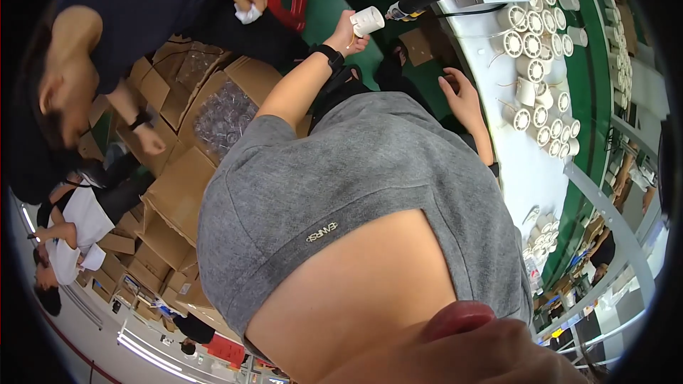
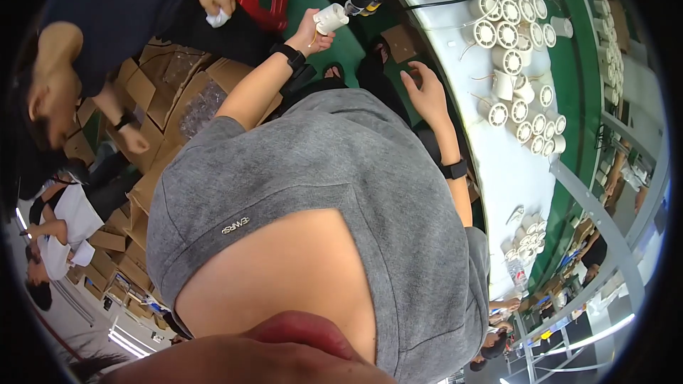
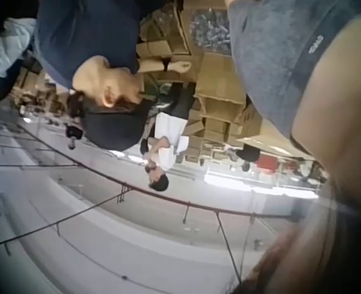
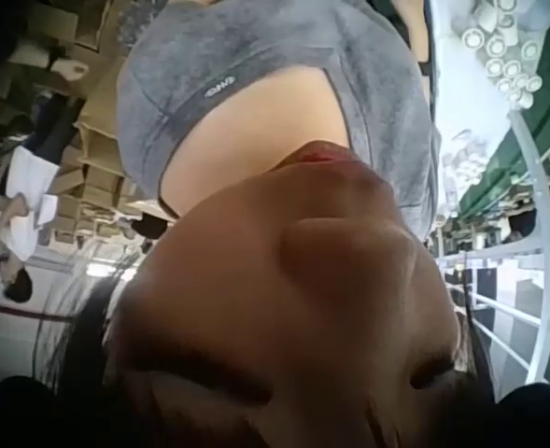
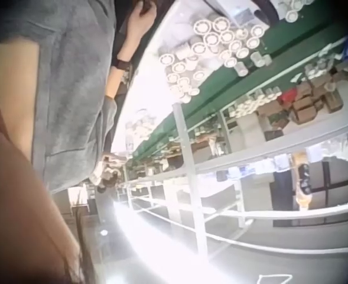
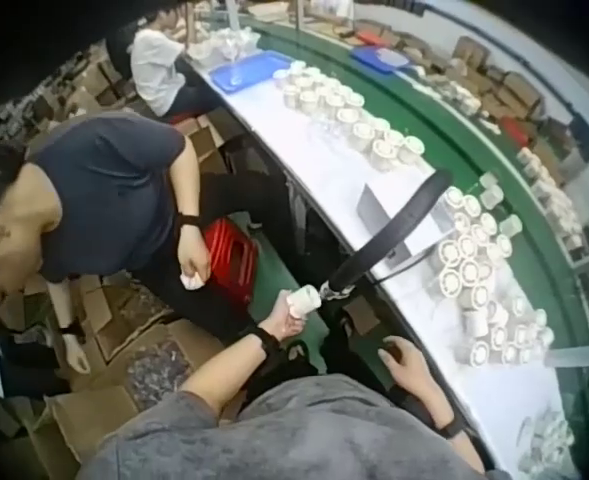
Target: The person picks up a white cylindrical component and a clear plastic cover, fits the cover over the component, and presses them together. They then place the assembled unit onto the table and repeat the process.
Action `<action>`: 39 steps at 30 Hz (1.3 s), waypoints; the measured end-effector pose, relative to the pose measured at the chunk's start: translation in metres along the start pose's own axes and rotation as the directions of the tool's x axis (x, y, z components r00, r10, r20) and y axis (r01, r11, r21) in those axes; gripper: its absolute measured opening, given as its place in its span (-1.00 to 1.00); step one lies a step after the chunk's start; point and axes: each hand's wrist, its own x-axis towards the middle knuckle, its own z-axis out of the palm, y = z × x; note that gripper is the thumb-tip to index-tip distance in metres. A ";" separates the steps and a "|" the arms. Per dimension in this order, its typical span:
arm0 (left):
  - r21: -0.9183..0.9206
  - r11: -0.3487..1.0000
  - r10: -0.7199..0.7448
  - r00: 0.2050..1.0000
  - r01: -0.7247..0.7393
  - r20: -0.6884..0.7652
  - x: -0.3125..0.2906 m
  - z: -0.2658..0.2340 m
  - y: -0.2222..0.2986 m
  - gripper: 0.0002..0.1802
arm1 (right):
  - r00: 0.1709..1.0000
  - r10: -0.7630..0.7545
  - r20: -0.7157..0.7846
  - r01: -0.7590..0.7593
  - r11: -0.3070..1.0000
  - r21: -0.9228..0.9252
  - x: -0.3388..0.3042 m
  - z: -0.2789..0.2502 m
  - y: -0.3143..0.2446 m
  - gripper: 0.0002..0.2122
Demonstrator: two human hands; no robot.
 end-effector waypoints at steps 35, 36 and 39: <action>-0.379 0.590 0.681 0.691 -0.713 -0.241 -0.105 0.021 -0.029 -0.70 | 0.880 -0.455 0.138 0.293 0.290 -0.911 0.406 -0.121 -0.223 -0.40; -0.427 0.537 0.694 0.669 -0.727 -0.266 -0.109 0.025 -0.029 -0.70 | 0.902 -0.403 0.154 0.283 0.285 -0.916 0.411 -0.117 -0.221 -0.40; -0.514 0.416 0.720 0.617 -0.750 -0.318 -0.115 0.034 -0.030 -0.70 | 0.920 -0.327 0.216 0.302 0.238 -0.923 0.422 -0.115 -0.222 -0.38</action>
